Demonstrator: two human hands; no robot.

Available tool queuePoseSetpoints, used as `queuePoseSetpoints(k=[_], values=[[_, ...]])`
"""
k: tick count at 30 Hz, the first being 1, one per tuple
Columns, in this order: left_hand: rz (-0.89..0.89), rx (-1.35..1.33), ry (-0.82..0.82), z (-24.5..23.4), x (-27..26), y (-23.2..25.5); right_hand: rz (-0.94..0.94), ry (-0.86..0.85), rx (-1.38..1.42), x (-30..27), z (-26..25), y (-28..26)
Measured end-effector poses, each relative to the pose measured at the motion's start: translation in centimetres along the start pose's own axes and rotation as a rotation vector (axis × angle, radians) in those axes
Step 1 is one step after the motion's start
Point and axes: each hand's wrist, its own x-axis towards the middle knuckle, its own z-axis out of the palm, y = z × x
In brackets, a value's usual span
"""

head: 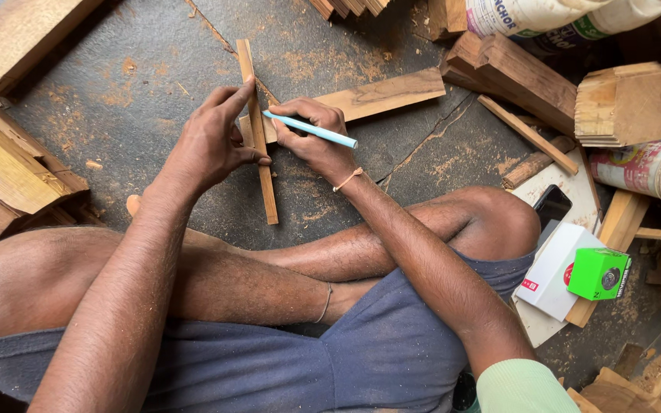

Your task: The person marks lines on wooden pieces using a pencil while using a thin wooden strip as a guide. The person picks up various wooden blocks, aligns the guide, and draws markings across the surface.

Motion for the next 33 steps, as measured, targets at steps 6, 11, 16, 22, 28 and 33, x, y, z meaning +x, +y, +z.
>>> queuePoseSetpoints(k=[6,11,16,22,28,33], values=[[0.025,0.004,0.001,0.03,0.04,-0.22,0.008,-0.008,-0.009,0.14,0.13,-0.02],[0.012,0.02,-0.005,-0.01,-0.11,-0.11,0.004,-0.015,-0.018,0.1,0.31,-0.1],[0.071,0.037,0.048,0.32,-0.15,-0.29,0.007,-0.037,-0.021,0.25,0.24,-0.45],[0.073,0.054,0.049,0.52,-0.29,-0.41,0.002,-0.04,-0.015,0.2,0.27,-0.56],[0.014,0.037,0.016,0.48,-0.25,-0.13,-0.004,-0.045,-0.011,0.12,0.27,-0.5],[0.015,0.019,0.016,0.25,-0.4,0.09,-0.016,-0.033,-0.028,0.09,0.31,-0.58]])
